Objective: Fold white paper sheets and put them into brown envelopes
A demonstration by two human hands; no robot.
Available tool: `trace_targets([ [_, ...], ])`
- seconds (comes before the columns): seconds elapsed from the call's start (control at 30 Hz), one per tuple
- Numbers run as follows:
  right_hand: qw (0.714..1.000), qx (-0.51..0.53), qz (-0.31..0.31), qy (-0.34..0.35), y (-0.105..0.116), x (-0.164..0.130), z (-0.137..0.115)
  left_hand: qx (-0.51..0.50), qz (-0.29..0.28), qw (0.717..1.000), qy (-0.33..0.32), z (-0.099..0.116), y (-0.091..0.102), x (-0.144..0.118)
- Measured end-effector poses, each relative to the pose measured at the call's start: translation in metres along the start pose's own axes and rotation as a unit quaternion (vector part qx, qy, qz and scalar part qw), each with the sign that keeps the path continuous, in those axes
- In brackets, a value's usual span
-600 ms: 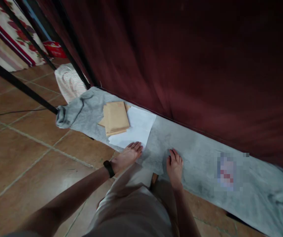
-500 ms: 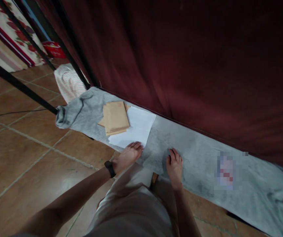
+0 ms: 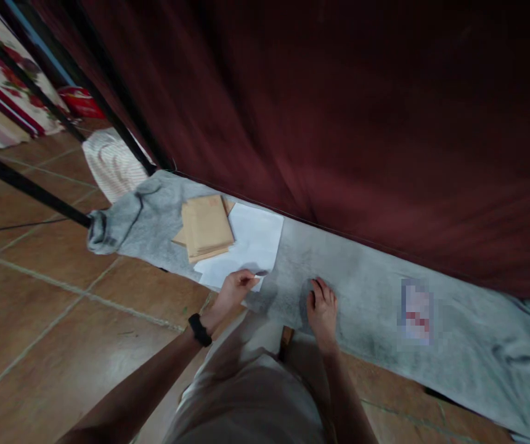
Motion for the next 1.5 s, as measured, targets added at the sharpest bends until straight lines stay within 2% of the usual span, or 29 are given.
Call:
trace_targets([
  [0.1, 1.000, 0.005, 0.005, -0.004, 0.001, 0.000, 0.000, -0.042, 0.042, 0.998, 0.005, 0.002, 0.012, 0.002],
  [0.17, 1.000, 0.015, 0.008, -0.010, 0.001, 0.000, 0.000, -0.015, 0.055, 0.998, -0.012, 0.015, 0.016, -0.001],
  [0.23, 0.999, 0.034, 0.011, -0.020, 0.001, 0.000, 0.001, 0.039, 0.038, 0.997, -0.048, 0.035, 0.009, -0.008],
  [0.3, 0.997, 0.069, 0.011, -0.035, 0.002, 0.001, 0.003, 0.099, 0.006, 0.990, -0.102, 0.058, -0.009, -0.017],
  [0.4, 0.982, 0.169, 0.011, -0.084, 0.004, 0.004, 0.014, 0.174, -0.047, 0.961, -0.209, 0.089, -0.051, -0.037],
  [0.53, 0.920, 0.342, -0.010, -0.192, 0.000, 0.006, 0.036, 0.247, -0.098, 0.909, -0.321, 0.112, -0.112, -0.066],
  [0.6, 0.890, 0.394, -0.018, -0.231, -0.003, 0.007, 0.044, 0.267, -0.125, 0.889, -0.350, 0.118, -0.139, -0.079],
  [0.67, 0.875, 0.409, -0.015, -0.259, -0.004, 0.007, 0.052, 0.278, -0.155, 0.874, -0.368, 0.124, -0.161, -0.089],
  [0.77, 0.866, 0.406, -0.004, -0.291, -0.007, 0.004, 0.068, 0.266, -0.179, 0.870, -0.375, 0.133, -0.176, -0.096],
  [0.83, 0.864, 0.404, 0.011, -0.299, -0.004, 0.002, 0.081, 0.242, -0.178, 0.881, -0.366, 0.133, -0.172, -0.092],
  [0.9, 0.864, 0.401, 0.030, -0.304, 0.003, -0.001, 0.096, 0.220, -0.154, 0.900, -0.344, 0.123, -0.159, -0.080],
  [1.0, 0.865, 0.388, 0.055, -0.314, 0.016, -0.006, 0.118, 0.184, -0.075, 0.942, -0.270, 0.090, -0.125, -0.053],
  [1.07, 0.864, 0.381, 0.066, -0.322, 0.021, -0.008, 0.128, 0.151, -0.041, 0.968, -0.195, 0.060, -0.108, -0.036],
  [1.17, 0.862, 0.379, 0.077, -0.329, 0.023, -0.007, 0.134, 0.104, -0.047, 0.987, -0.114, 0.032, -0.103, -0.023],
  [1.33, 0.864, 0.376, 0.084, -0.325, 0.016, 0.005, 0.132, 0.046, -0.068, 0.995, -0.048, 0.027, -0.115, -0.018],
  [1.5, 0.869, 0.367, 0.080, -0.323, 0.017, 0.010, 0.135, 0.054, -0.007, 0.997, -0.056, 0.031, -0.103, -0.009],
])
Point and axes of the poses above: each hand's wrist, its own x-axis towards the middle knuckle, its own y-axis out of the back of the hand, z = x × y, the point moved 10 cm from there along x, towards the middle knuckle, and after that the axes turned 1 degree about -y, right-handed, at the moved point
